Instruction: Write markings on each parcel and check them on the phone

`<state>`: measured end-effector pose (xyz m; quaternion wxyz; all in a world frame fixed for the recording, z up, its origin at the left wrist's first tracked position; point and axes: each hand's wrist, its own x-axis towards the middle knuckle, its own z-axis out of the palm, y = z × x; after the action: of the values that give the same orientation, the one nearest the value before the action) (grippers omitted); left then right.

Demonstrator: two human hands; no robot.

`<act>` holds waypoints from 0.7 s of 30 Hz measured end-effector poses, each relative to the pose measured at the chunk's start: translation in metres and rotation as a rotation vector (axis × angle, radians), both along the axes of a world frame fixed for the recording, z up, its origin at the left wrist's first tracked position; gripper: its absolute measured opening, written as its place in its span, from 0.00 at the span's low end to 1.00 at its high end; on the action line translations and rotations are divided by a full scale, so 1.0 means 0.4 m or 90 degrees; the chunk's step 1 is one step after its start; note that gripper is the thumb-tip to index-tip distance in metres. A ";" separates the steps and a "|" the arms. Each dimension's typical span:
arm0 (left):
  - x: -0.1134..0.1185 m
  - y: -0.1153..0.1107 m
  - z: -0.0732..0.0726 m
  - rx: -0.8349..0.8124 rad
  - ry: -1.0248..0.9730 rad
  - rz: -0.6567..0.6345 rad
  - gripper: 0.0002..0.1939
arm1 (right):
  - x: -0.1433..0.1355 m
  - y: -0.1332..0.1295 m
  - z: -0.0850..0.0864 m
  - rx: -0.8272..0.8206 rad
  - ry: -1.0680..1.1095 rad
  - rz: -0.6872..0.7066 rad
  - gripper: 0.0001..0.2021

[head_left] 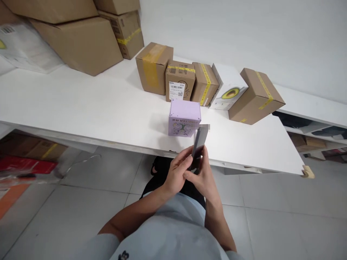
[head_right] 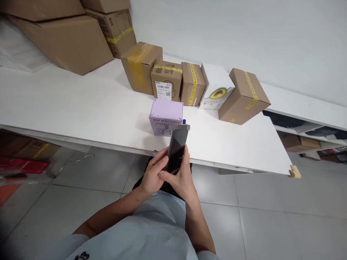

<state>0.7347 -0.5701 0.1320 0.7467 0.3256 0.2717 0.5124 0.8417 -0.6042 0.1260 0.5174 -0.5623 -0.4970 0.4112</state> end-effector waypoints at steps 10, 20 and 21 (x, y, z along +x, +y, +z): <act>-0.039 0.026 0.000 0.314 0.324 -0.054 0.19 | 0.170 0.013 -0.034 -0.146 -0.141 -0.321 0.53; -0.068 0.048 -0.026 0.409 0.387 0.091 0.12 | 0.420 0.095 -0.030 -0.393 -0.542 -0.439 0.58; -0.069 0.049 -0.021 0.426 0.378 0.103 0.12 | 0.436 0.100 -0.035 -0.396 -0.552 -0.439 0.57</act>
<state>0.7073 -0.5506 0.1237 0.4477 0.6598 0.3180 0.5130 1.0160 -0.5641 0.1118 0.1844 -0.9294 -0.3093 0.0810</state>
